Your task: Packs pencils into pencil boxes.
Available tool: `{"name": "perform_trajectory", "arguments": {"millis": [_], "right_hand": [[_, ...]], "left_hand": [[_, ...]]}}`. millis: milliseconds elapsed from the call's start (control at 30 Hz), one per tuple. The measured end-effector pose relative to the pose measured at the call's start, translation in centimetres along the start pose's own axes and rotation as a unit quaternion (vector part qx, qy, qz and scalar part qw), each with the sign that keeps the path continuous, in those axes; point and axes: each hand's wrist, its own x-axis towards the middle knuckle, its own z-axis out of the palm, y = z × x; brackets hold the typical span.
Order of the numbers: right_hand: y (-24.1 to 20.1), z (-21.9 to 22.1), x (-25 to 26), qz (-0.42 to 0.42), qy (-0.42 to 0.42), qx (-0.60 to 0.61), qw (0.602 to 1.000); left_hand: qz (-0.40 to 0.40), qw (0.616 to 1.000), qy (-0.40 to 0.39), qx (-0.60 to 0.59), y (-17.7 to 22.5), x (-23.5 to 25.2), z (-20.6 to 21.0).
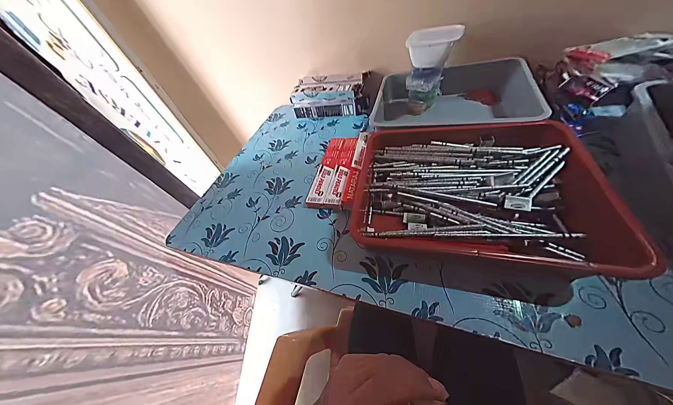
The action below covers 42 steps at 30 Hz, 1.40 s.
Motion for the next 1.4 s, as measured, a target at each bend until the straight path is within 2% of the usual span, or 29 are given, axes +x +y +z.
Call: {"name": "perform_trajectory", "arguments": {"millis": [100,167,233,267,367,467,533,700,767,867,933,1133,1400], "right_hand": [[1.1,-2.0,0.8,-0.059,0.007,-0.159,0.985],[1.2,-3.1,0.5,-0.201,0.045,-0.271,0.94],[-0.3,-3.3,-0.4,-0.344,0.056,-0.282,0.894],[-1.6,-3.4,-1.0,-0.389,0.034,-0.298,0.871],[-4.3,-3.1,-2.3,-0.464,-0.009,-0.379,0.8],[-4.5,-2.1,-1.9,-0.508,-0.013,-0.401,0.762],[-4.6,-2.0,-1.8,-0.519,-0.002,-0.378,0.767],[-5.5,-1.8,-2.4,-0.47,0.016,-0.313,0.825],[-5.2,-2.0,-2.5,-0.472,0.006,-0.331,0.817],[-4.5,-2.2,-2.4,-0.497,0.021,-0.396,0.772],[-4.4,-2.0,-2.3,-0.501,0.043,-0.415,0.759],[-5.0,-1.5,-2.2,-0.467,0.077,-0.352,0.808],[-4.8,-0.9,-2.2,-0.445,0.069,-0.307,0.838]], "left_hand": [[-0.029,0.996,-0.012,0.081,-0.9,-0.9,0.7],[-0.025,0.992,-0.031,0.119,-2.3,-1.3,0.9],[-0.039,0.99,-0.051,0.123,-3.3,-2.0,1.3],[-0.045,0.991,-0.053,0.115,-3.8,-2.3,1.5],[-0.053,0.989,-0.065,0.125,-4.8,-2.8,2.1],[-0.046,0.981,-0.065,0.177,-5.0,-3.0,2.4],[-0.048,0.979,-0.062,0.189,-4.9,-3.3,2.5],[-0.068,0.978,-0.05,0.19,-5.2,-3.4,2.6],[-0.071,0.973,-0.047,0.214,-5.2,-3.4,2.7],[-0.061,0.959,-0.037,0.274,-5.1,-3.5,2.7],[-0.057,0.949,-0.034,0.309,-5.1,-3.5,2.7],[-0.054,0.939,-0.029,0.339,-5.0,-3.2,2.8],[-0.015,0.962,0.023,0.271,-5.4,-4.4,3.5]]}}
